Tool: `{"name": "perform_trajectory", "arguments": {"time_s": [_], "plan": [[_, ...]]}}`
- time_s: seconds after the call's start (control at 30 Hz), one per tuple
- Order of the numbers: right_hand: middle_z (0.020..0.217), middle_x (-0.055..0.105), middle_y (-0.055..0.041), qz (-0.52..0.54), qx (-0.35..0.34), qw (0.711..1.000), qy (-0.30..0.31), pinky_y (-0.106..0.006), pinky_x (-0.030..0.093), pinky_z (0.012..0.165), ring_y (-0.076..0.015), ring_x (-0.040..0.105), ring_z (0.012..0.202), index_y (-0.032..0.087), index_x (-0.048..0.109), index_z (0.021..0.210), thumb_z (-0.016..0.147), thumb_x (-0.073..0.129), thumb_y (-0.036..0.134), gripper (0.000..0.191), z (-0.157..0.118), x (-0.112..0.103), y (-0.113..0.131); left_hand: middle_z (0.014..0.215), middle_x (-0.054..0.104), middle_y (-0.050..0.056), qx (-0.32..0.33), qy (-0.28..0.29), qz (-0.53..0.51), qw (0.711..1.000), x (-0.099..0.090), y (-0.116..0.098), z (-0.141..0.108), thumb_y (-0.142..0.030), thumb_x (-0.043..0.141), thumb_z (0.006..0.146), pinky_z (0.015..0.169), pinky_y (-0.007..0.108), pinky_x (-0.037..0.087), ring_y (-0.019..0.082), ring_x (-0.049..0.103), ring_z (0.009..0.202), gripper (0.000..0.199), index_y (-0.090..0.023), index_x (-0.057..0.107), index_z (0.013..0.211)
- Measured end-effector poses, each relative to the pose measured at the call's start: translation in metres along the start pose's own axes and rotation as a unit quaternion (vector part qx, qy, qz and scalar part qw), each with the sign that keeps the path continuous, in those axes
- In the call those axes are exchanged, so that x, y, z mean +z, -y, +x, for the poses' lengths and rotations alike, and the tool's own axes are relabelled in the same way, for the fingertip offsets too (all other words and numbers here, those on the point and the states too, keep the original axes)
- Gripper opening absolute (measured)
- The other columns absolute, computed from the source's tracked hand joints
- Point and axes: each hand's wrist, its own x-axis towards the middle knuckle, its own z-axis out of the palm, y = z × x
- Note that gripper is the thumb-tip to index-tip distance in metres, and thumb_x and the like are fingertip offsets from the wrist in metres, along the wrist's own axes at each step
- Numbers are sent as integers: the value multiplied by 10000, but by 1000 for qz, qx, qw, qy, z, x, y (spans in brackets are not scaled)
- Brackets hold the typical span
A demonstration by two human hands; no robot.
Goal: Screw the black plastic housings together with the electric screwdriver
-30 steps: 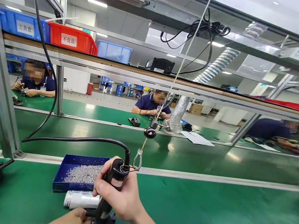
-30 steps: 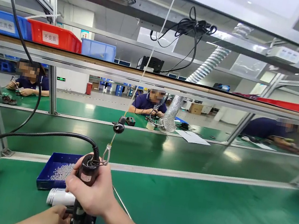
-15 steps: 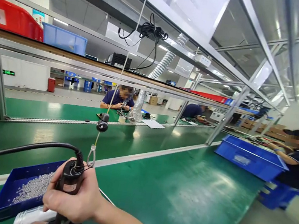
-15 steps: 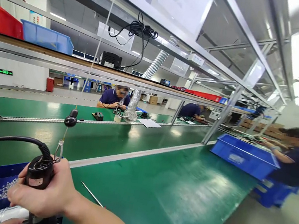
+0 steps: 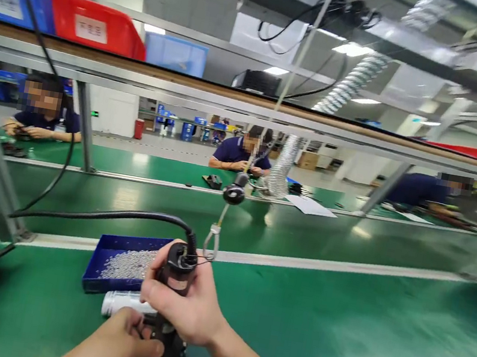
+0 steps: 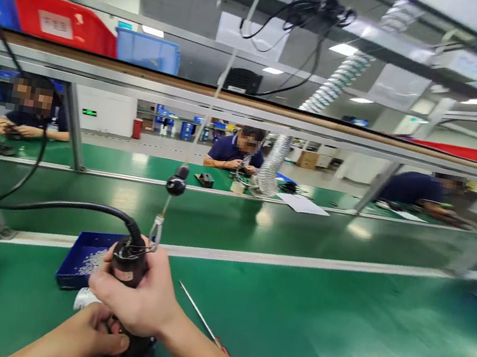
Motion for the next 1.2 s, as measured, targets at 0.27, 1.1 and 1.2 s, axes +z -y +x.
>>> {"name": "perform_trajectory", "arguments": {"time_s": [0.27, 1.1, 1.2], "plan": [[707, 710, 11, 37, -90, 995, -16, -317, 594, 612, -181, 693, 604, 232, 648, 950, 885, 873, 349, 261, -2, -9, -11, 485, 495, -122, -19, 0, -57, 998, 5, -2, 5, -540, 988, 634, 351, 232, 182, 57, 268, 327, 563, -244, 557, 841], [721, 696, -7, -37, -75, 996, -37, -336, 537, 611, -201, 671, 630, 222, 675, 895, 869, 841, 370, 224, -1, -6, -13, 776, 760, 88, -106, 52, -130, 984, 6, 0, 23, -359, 1042, 581, 632, 423, 671, 248, 764, 627, 560, -192, 584, 857], [732, 702, -4, -17, -84, 996, -34, -326, 532, 618, -192, 669, 636, 221, 678, 903, 881, 848, 360, 221, 4, -13, -17, 755, 745, 60, -112, 29, -138, 984, 6, -3, 18, -336, 1043, 603, 649, 415, 686, 253, 783, 658, 565, -197, 571, 881]]}}
